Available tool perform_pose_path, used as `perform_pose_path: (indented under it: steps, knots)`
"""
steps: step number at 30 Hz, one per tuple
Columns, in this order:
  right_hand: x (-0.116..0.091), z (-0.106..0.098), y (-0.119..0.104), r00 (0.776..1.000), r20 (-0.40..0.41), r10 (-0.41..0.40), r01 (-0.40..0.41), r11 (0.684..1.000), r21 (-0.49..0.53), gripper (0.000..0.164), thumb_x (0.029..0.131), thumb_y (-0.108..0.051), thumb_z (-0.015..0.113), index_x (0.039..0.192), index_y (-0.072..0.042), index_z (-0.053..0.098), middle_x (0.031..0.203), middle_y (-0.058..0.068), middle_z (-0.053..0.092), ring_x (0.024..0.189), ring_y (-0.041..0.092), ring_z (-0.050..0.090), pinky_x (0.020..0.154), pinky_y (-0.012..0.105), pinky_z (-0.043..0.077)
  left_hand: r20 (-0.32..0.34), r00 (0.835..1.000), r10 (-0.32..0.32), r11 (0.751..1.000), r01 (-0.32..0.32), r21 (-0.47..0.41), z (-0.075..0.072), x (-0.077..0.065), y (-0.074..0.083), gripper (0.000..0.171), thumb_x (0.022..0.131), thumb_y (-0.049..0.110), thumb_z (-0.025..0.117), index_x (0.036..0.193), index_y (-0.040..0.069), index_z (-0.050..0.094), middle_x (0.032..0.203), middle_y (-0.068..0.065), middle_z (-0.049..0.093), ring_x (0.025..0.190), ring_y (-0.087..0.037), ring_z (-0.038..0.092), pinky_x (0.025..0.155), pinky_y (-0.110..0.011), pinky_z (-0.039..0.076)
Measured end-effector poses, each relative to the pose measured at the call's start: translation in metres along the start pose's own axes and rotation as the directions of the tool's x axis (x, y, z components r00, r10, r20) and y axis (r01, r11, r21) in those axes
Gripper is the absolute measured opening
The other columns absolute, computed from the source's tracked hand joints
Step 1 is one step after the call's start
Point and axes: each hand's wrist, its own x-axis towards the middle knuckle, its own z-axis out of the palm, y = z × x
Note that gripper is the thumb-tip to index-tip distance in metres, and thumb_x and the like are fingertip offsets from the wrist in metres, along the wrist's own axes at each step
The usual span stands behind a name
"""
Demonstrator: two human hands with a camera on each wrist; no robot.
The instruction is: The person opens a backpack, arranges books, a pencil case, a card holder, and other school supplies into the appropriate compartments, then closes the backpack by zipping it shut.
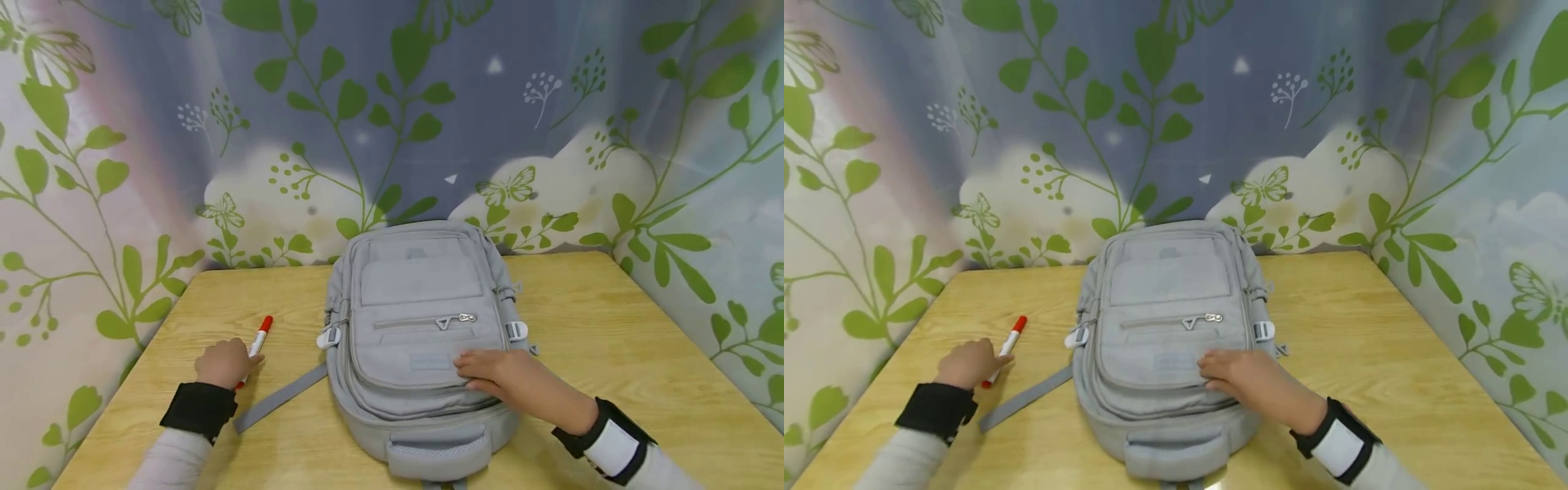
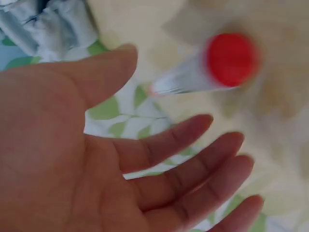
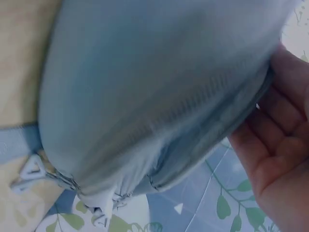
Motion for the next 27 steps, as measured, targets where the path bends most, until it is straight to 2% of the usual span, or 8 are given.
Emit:
perform_pose_path:
  steps: [6, 10, 14, 19, 21, 22, 24, 27]
  knots:
    - [0.008, -0.011, 0.008, 0.994, -0.105, -0.028, 0.019, 0.997, -0.081, 0.004, 0.086, -0.023, 0.066, 0.086, -0.020, 0.069, 0.083, -0.010, 0.068, 0.073, 0.004, 0.064, 0.063, 0.023, 0.052, 0.084, 0.995, 0.048, 0.998, -0.046, -0.031, 0.011, 0.000, -0.012, 0.015, 0.085, 0.011, 0.058, 0.078, -0.002, 0.056, 0.066, -0.009, 0.055, 0.059, -0.020, 0.051, 0.052, -0.034, 0.041]
    - [0.006, -0.011, 0.005, 0.994, -0.036, -0.105, 0.102, 0.993, -0.066, 0.015, 0.077, -0.029, 0.075, 0.086, -0.022, 0.065, 0.090, -0.010, 0.064, 0.079, 0.005, 0.061, 0.066, 0.023, 0.050, 0.099, 0.986, 0.136, 0.988, -0.128, -0.084, 0.011, -0.005, -0.015, 0.017, 0.086, 0.014, 0.059, 0.072, 0.004, 0.053, 0.062, -0.003, 0.050, 0.054, -0.016, 0.045, 0.049, -0.027, 0.033]
    - [0.003, -0.004, 0.001, 0.983, 0.016, -0.181, 0.182, 0.977, -0.112, 0.027, 0.071, -0.022, 0.080, 0.089, -0.020, 0.060, 0.096, -0.008, 0.059, 0.084, 0.007, 0.056, 0.072, 0.025, 0.049, 0.102, 0.972, 0.211, 0.967, -0.192, -0.167, 0.002, -0.017, -0.012, 0.018, 0.090, 0.015, 0.058, 0.077, 0.004, 0.052, 0.063, -0.002, 0.049, 0.054, -0.014, 0.041, 0.050, -0.025, 0.030]
    - [0.007, -0.009, 0.002, 0.994, -0.009, -0.105, 0.104, 0.993, -0.063, 0.018, 0.077, -0.013, 0.075, 0.087, -0.020, 0.061, 0.090, -0.009, 0.060, 0.078, 0.004, 0.056, 0.067, 0.021, 0.048, 0.113, 0.945, 0.305, 0.925, -0.266, -0.271, -0.020, -0.039, 0.003, 0.015, 0.093, 0.017, 0.055, 0.088, 0.004, 0.054, 0.065, -0.002, 0.050, 0.054, -0.014, 0.039, 0.049, -0.025, 0.030]
    - [0.010, -0.016, 0.003, 0.998, -0.005, -0.061, 0.061, 0.998, -0.030, 0.014, 0.079, -0.013, 0.072, 0.085, -0.021, 0.062, 0.085, -0.011, 0.062, 0.074, 0.001, 0.056, 0.063, 0.020, 0.047, 0.140, 0.913, 0.383, 0.883, -0.317, -0.346, -0.028, -0.047, 0.007, 0.016, 0.094, 0.021, 0.055, 0.093, 0.005, 0.055, 0.070, -0.002, 0.053, 0.057, -0.013, 0.044, 0.050, -0.024, 0.035]
    - [0.011, -0.020, 0.004, 0.999, -0.004, -0.048, 0.048, 0.999, -0.024, 0.013, 0.081, -0.013, 0.071, 0.084, -0.022, 0.062, 0.082, -0.012, 0.062, 0.070, 0.000, 0.055, 0.061, 0.018, 0.045, 0.152, 0.887, 0.436, 0.852, -0.353, -0.386, -0.031, -0.050, 0.008, 0.019, 0.094, 0.024, 0.055, 0.096, 0.005, 0.055, 0.073, -0.001, 0.055, 0.059, -0.013, 0.047, 0.051, -0.025, 0.039]
    - [0.017, -0.030, 0.005, 0.999, -0.027, -0.044, 0.043, 0.999, -0.028, 0.012, 0.082, -0.013, 0.069, 0.082, -0.021, 0.059, 0.074, -0.012, 0.060, 0.061, -0.002, 0.049, 0.056, 0.017, 0.040, 0.177, 0.818, 0.548, 0.773, -0.414, -0.480, -0.038, -0.057, 0.009, 0.024, 0.094, 0.028, 0.054, 0.103, 0.006, 0.056, 0.079, -0.001, 0.058, 0.065, -0.013, 0.053, 0.056, -0.026, 0.046]
    - [0.027, -0.046, 0.008, 0.990, -0.117, -0.079, 0.065, 0.990, -0.122, 0.018, 0.082, -0.013, 0.070, 0.081, -0.018, 0.053, 0.064, -0.011, 0.053, 0.052, -0.001, 0.038, 0.051, 0.015, 0.032, 0.195, 0.699, 0.688, 0.651, -0.476, -0.592, -0.045, -0.066, 0.014, 0.027, 0.095, 0.032, 0.052, 0.110, 0.009, 0.056, 0.087, -0.003, 0.061, 0.074, -0.013, 0.059, 0.063, -0.027, 0.050]
